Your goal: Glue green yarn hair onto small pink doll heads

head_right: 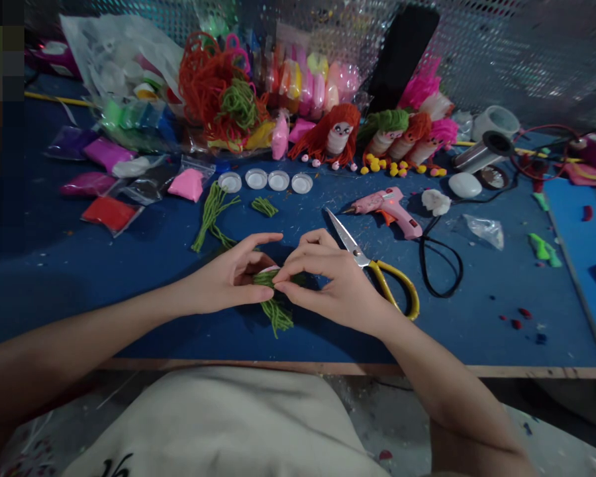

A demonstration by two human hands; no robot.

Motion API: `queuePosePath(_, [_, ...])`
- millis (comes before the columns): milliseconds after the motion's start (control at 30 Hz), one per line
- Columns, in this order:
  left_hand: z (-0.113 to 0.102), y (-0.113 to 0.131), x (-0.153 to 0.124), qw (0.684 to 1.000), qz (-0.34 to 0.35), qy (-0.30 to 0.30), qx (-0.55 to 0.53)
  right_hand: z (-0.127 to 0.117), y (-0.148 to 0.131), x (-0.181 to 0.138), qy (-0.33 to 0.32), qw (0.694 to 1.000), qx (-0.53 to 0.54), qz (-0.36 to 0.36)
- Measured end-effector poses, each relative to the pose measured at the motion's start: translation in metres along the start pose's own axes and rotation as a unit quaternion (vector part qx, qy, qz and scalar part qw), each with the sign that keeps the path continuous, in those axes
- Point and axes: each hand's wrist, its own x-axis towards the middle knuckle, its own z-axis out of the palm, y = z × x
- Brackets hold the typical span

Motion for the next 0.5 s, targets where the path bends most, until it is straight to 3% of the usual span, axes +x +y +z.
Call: queuePosePath(500, [-0.0022, 0.0013, -0.0005, 1.0, 0.001, -0.016, -0.011, 0.0013, 0.0005, -0.003, -0.006, 1.0, -0.018, -0.012])
